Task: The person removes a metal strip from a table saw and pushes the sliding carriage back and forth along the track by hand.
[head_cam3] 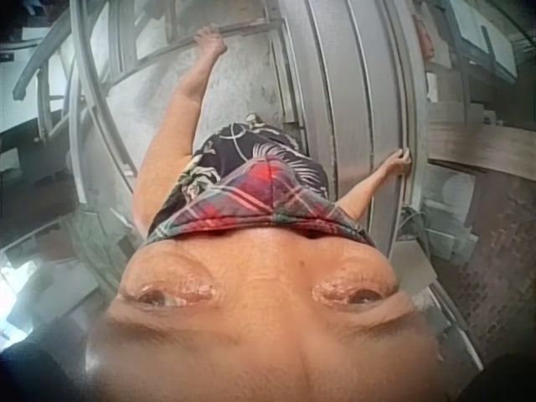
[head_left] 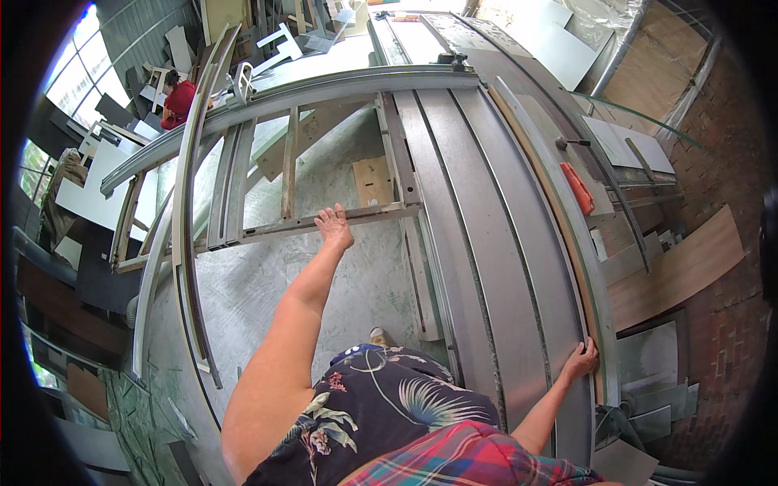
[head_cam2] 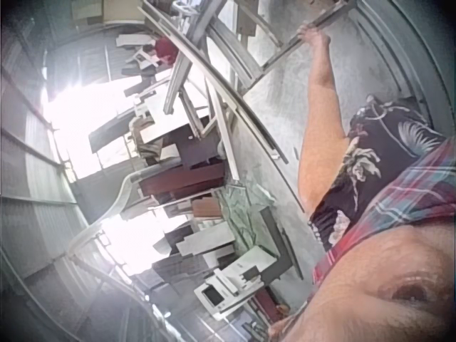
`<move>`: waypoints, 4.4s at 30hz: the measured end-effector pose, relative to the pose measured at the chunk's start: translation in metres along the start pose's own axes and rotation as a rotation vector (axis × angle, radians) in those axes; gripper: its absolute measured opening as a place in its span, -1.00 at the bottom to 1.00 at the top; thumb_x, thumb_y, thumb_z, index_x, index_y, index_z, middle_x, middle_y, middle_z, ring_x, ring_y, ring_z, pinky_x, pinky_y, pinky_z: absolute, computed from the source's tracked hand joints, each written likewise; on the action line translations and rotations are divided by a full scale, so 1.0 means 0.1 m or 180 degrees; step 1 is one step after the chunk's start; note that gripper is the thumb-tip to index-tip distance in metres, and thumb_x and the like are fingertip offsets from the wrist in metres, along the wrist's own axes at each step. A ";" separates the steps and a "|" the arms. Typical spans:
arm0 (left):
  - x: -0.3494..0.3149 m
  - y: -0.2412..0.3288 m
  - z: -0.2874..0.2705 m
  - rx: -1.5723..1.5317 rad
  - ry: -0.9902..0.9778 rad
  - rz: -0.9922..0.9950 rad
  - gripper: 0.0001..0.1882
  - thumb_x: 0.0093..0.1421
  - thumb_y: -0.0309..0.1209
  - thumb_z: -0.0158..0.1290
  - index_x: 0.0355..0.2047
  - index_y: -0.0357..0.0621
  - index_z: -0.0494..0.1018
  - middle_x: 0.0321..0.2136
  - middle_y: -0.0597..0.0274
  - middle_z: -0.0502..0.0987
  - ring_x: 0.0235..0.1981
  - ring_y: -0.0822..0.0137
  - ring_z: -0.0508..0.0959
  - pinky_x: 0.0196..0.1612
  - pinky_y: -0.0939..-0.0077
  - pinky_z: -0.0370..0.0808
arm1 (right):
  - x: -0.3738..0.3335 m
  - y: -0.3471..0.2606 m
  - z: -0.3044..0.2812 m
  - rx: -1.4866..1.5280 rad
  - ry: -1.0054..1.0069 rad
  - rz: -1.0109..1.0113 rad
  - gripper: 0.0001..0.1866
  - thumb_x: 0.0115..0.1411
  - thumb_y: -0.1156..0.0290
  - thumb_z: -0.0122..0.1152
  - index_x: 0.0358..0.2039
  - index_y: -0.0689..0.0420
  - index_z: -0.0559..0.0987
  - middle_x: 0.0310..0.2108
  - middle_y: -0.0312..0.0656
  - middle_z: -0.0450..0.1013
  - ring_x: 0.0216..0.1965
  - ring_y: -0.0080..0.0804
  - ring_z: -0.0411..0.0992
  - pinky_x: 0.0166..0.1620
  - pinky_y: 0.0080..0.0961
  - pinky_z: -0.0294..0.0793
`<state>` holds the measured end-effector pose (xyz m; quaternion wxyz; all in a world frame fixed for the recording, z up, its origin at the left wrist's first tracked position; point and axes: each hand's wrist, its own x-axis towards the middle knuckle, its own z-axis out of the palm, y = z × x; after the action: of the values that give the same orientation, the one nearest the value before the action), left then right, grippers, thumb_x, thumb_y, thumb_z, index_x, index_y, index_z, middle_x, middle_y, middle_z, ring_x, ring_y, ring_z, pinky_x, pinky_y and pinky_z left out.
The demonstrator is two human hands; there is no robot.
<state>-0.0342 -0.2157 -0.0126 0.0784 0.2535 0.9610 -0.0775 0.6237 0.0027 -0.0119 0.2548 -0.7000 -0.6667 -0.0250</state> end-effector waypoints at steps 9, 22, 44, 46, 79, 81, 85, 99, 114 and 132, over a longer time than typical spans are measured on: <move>-0.03 0.04 -0.08 0.0055 -0.0060 0.0032 -0.04 -0.10 -0.30 0.10 0.27 -0.20 -0.15 0.20 -0.14 0.04 0.23 -0.13 0.01 0.22 -0.08 -0.04 | 0.00 0.04 0.03 -0.0053 0.0013 0.0037 -0.70 0.10 0.37 0.15 -0.11 0.04 0.54 -0.12 -0.11 0.45 -0.09 -0.09 0.37 0.00 -0.21 0.29; -0.01 0.03 -0.02 0.0047 0.0013 0.0040 -0.05 -0.08 -0.30 0.09 0.27 -0.21 -0.14 0.19 -0.16 0.03 0.23 -0.15 0.00 0.21 -0.09 -0.04 | 0.01 0.01 0.01 -0.0076 0.0010 0.0027 -0.69 0.09 0.36 0.15 -0.11 0.04 0.54 -0.13 -0.10 0.46 -0.11 -0.08 0.39 -0.01 -0.22 0.30; 0.00 0.02 -0.01 0.0015 0.0004 0.0043 -0.05 -0.08 -0.30 0.09 0.27 -0.20 -0.15 0.20 -0.16 0.02 0.24 -0.15 -0.01 0.21 -0.08 -0.04 | 0.02 0.04 0.05 -0.0078 0.0024 0.0026 -0.69 0.07 0.39 0.16 -0.12 0.04 0.54 -0.16 -0.11 0.47 -0.12 -0.10 0.39 -0.03 -0.21 0.30; -0.01 0.03 -0.02 0.0017 0.0005 0.0048 -0.05 -0.08 -0.30 0.09 0.27 -0.20 -0.15 0.20 -0.16 0.03 0.24 -0.16 -0.01 0.21 -0.08 -0.04 | 0.02 0.04 0.05 -0.0080 0.0035 0.0015 -0.69 0.07 0.39 0.16 -0.12 0.04 0.54 -0.17 -0.11 0.47 -0.12 -0.10 0.39 -0.03 -0.21 0.30; 0.06 0.01 0.09 0.0148 0.0045 -0.0007 0.03 -0.12 -0.21 0.15 0.28 -0.18 -0.20 0.23 -0.14 0.00 0.27 -0.12 -0.03 0.22 -0.09 -0.03 | 0.01 0.01 0.03 -0.0016 -0.0063 0.0112 -0.70 0.10 0.38 0.16 -0.11 -0.01 0.53 -0.14 -0.16 0.45 -0.08 -0.14 0.38 0.02 -0.17 0.26; 0.02 0.03 0.05 0.0045 0.0105 0.0082 -0.09 -0.05 -0.32 0.05 0.27 -0.21 -0.14 0.19 -0.18 0.04 0.23 -0.17 0.01 0.20 -0.11 -0.04 | 0.00 0.01 0.02 -0.0069 -0.0070 0.0137 -0.70 0.10 0.38 0.15 -0.11 -0.01 0.53 -0.13 -0.16 0.45 -0.08 -0.15 0.38 0.02 -0.18 0.26; -0.02 0.04 -0.02 0.0057 0.0032 0.0073 -0.09 -0.05 -0.32 0.06 0.27 -0.21 -0.15 0.19 -0.18 0.04 0.23 -0.17 0.01 0.20 -0.11 -0.03 | 0.00 -0.02 0.00 -0.0111 -0.0074 0.0170 -0.70 0.10 0.38 0.15 -0.11 0.00 0.53 -0.13 -0.15 0.45 -0.08 -0.15 0.38 0.03 -0.19 0.26; -0.02 0.03 -0.03 0.0065 -0.0010 0.0051 -0.07 -0.06 -0.31 0.07 0.27 -0.19 -0.16 0.20 -0.16 0.02 0.23 -0.16 0.00 0.21 -0.08 -0.03 | 0.02 0.03 0.05 -0.0091 0.0033 0.0037 -0.69 0.08 0.39 0.17 -0.12 0.05 0.55 -0.13 -0.08 0.46 -0.11 -0.09 0.39 -0.04 -0.24 0.33; 0.07 0.04 0.09 0.0157 0.0111 0.0025 0.04 -0.13 -0.21 0.17 0.27 -0.19 -0.17 0.21 -0.13 0.04 0.24 -0.12 0.01 0.20 -0.08 0.01 | 0.03 0.10 0.08 -0.0046 0.0087 -0.0021 -0.69 0.07 0.37 0.18 -0.13 0.05 0.55 -0.15 -0.10 0.47 -0.13 -0.08 0.40 -0.03 -0.22 0.31; 0.07 0.03 0.10 0.0133 0.0068 0.0026 0.05 -0.13 -0.21 0.16 0.28 -0.19 -0.20 0.22 -0.17 0.02 0.26 -0.13 -0.01 0.22 -0.11 -0.03 | 0.02 0.10 0.10 -0.0096 0.0045 0.0008 -0.70 0.07 0.36 0.17 -0.13 0.00 0.54 -0.15 -0.16 0.46 -0.13 -0.12 0.40 -0.04 -0.19 0.30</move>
<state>-0.0375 -0.2121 -0.0241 0.0632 0.2598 0.9589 -0.0946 0.6305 0.0088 -0.0228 0.2490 -0.7044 -0.6636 -0.0396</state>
